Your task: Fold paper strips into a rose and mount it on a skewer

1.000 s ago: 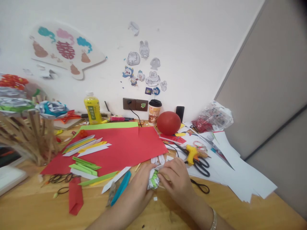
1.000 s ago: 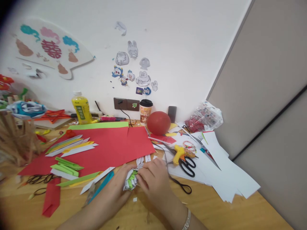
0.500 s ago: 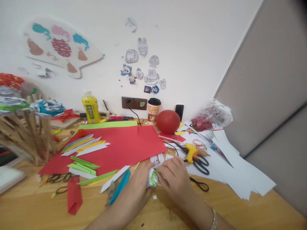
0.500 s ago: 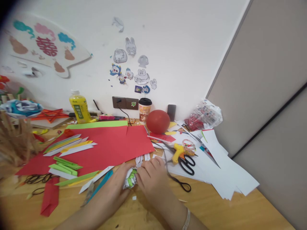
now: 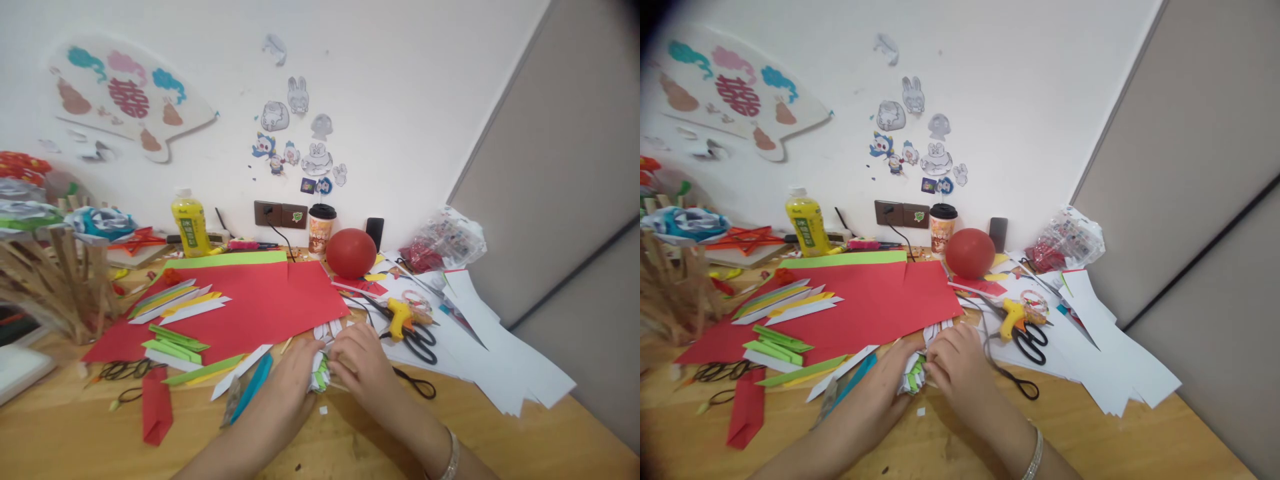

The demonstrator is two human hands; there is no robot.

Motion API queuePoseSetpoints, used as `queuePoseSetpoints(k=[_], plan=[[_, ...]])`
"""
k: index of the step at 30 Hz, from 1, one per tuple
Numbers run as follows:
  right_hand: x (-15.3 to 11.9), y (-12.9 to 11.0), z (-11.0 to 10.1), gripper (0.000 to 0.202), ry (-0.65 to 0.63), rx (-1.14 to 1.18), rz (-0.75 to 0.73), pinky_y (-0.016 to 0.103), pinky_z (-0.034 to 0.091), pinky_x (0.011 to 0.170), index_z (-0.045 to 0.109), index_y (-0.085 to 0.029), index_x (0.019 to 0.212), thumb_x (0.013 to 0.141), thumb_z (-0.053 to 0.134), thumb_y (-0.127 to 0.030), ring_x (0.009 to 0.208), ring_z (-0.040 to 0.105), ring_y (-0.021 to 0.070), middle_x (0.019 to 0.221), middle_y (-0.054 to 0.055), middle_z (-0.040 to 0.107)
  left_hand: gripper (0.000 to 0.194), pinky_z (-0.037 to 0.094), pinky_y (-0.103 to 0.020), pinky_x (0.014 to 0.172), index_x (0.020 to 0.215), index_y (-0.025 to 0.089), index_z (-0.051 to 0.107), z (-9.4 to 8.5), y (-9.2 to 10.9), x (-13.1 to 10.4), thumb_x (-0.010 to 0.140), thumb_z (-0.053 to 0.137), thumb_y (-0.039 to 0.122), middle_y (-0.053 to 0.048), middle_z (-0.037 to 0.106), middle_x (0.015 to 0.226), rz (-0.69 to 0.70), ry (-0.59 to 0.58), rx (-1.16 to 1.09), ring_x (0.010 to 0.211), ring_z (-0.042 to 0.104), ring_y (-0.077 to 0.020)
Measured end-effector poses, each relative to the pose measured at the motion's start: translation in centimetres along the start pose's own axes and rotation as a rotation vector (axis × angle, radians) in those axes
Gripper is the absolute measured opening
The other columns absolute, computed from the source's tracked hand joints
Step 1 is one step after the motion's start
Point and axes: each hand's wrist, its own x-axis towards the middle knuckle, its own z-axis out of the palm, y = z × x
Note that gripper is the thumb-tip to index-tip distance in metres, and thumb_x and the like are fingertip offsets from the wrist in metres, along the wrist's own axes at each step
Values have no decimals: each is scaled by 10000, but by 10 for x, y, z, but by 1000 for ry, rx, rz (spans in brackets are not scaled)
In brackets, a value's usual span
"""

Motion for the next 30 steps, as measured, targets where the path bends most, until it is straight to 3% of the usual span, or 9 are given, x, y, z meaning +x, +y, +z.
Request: queuePoseSetpoints(k=[13,19,30], plan=[[-3,-5,6,160,105,-163,-94,360,344,758,573,-189,839,906,434,-144,722,478,169,773,19,609,545,425,-381,919,1156,206,468,-3,5,0,664,450,-30,-83,579,1130,-13,48,17,1088,517,-226],[-3,-7,7,162,140,-175,-45,338,351,713,565,-188,779,902,459,-187,719,490,167,749,16,591,543,415,-378,932,1159,209,454,1,2,0,672,443,-29,-84,562,1154,4,82,-9,1106,501,-222],[0,-11,15,225,95,-292,-92,327,335,662,599,-165,812,913,407,-106,662,454,164,710,29,599,536,418,-392,920,1134,193,453,2,1,1,656,419,-45,-93,559,1100,-20,55,-69,1075,509,-219]])
